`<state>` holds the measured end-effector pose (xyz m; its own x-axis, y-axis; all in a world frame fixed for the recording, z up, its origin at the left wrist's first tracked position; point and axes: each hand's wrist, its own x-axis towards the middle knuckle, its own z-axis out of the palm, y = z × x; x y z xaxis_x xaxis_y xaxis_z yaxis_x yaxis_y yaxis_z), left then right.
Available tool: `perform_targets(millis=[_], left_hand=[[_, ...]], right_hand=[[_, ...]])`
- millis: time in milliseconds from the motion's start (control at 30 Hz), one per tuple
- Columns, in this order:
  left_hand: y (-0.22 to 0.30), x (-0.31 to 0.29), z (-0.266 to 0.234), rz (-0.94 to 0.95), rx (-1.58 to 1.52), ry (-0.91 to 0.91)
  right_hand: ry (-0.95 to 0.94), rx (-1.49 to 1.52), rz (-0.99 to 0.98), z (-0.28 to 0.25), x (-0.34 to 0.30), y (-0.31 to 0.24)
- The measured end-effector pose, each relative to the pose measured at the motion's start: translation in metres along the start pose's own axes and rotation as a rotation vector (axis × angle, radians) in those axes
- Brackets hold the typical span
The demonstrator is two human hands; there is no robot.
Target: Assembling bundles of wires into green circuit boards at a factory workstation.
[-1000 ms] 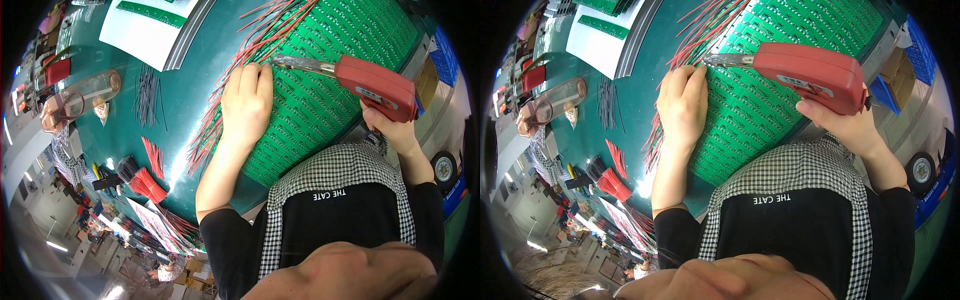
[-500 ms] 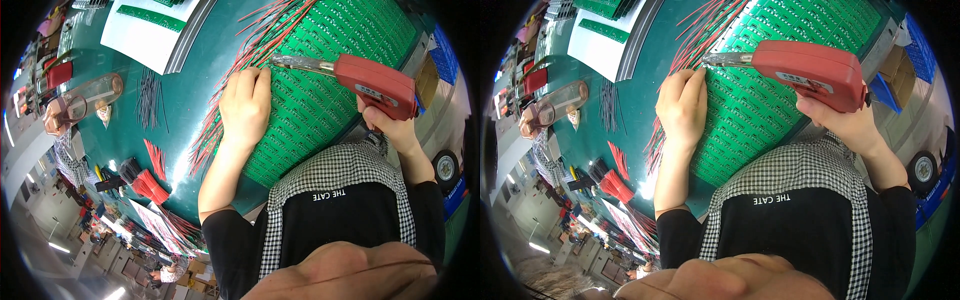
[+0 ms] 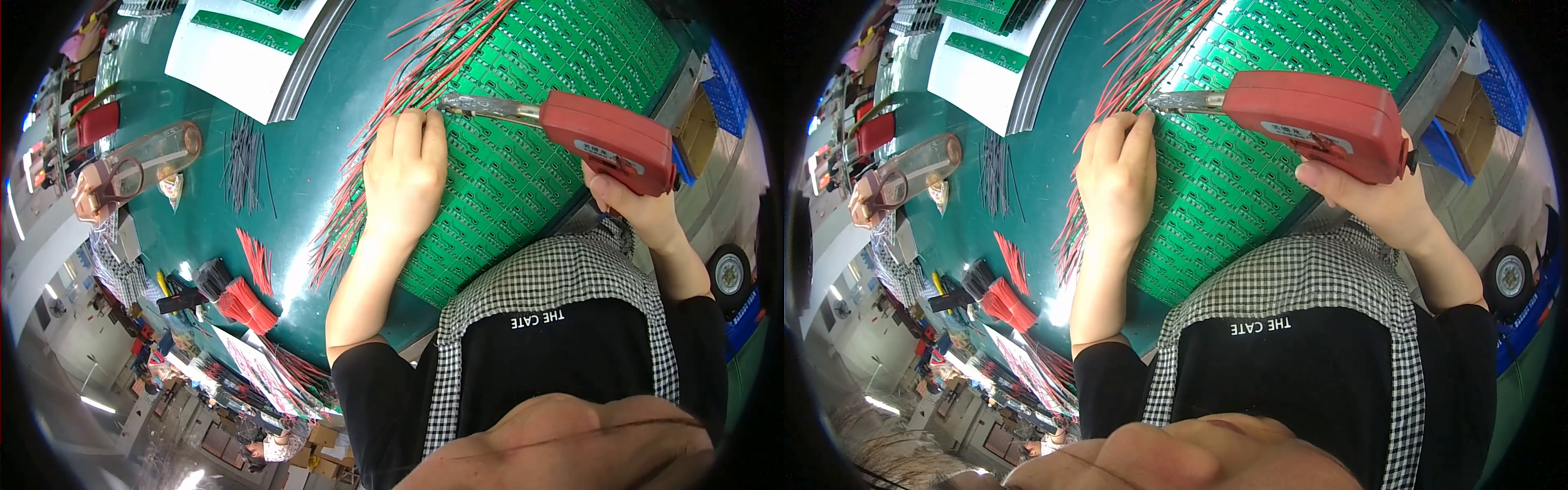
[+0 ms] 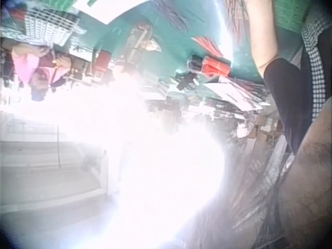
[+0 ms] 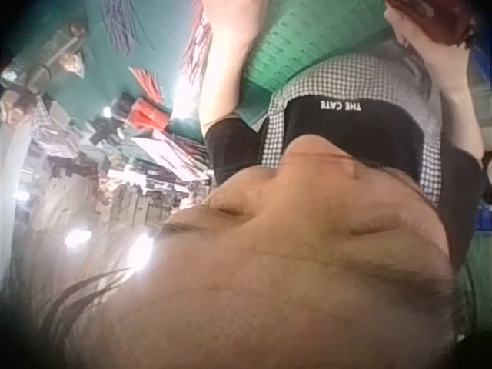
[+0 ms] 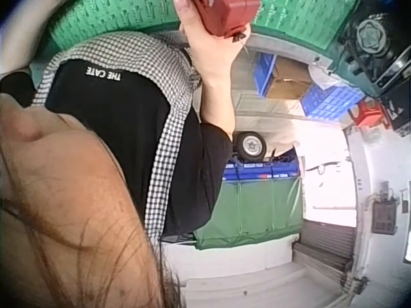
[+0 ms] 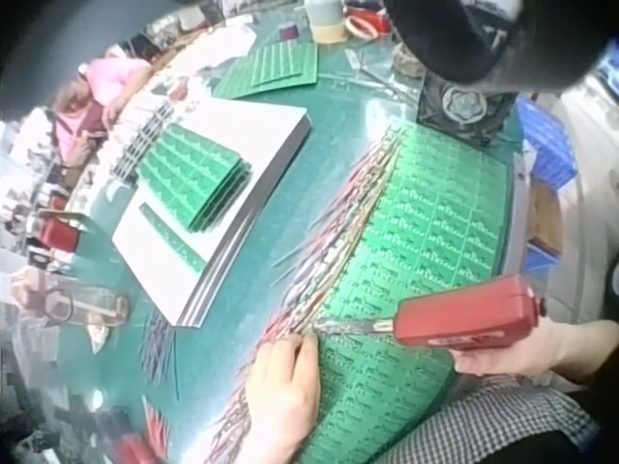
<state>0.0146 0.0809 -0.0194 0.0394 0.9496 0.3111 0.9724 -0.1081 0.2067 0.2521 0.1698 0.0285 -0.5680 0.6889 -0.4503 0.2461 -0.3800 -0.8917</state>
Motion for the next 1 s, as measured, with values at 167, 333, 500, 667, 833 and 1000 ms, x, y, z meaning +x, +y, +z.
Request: perform_targets(millis=[167,333,500,667,833,1000], left_hand=[[0.001,0.000,0.000,-0.009,0.008,-0.014],[0.008,0.008,-0.007,-0.059,-0.040,-0.056],[-0.003,0.009,0.006,-0.016,-0.024,0.010],[-0.024,-0.012,0.011,-0.028,0.089,-0.003],[-0.028,-0.036,0.031,-0.055,0.114,0.144],[-0.021,-0.029,0.028,-0.146,0.171,0.177]], right_hand=[[-0.042,-0.049,-0.037,-0.006,-0.003,0.007],[-0.004,0.039,-0.191,-0.019,-0.013,0.004],[0.103,0.083,-0.310,-0.033,-0.002,-0.002],[0.186,0.184,-0.413,-0.038,0.003,-0.001],[0.215,0.107,-0.499,-0.041,-0.001,0.033],[0.143,0.106,-0.481,-0.057,0.008,0.029]])
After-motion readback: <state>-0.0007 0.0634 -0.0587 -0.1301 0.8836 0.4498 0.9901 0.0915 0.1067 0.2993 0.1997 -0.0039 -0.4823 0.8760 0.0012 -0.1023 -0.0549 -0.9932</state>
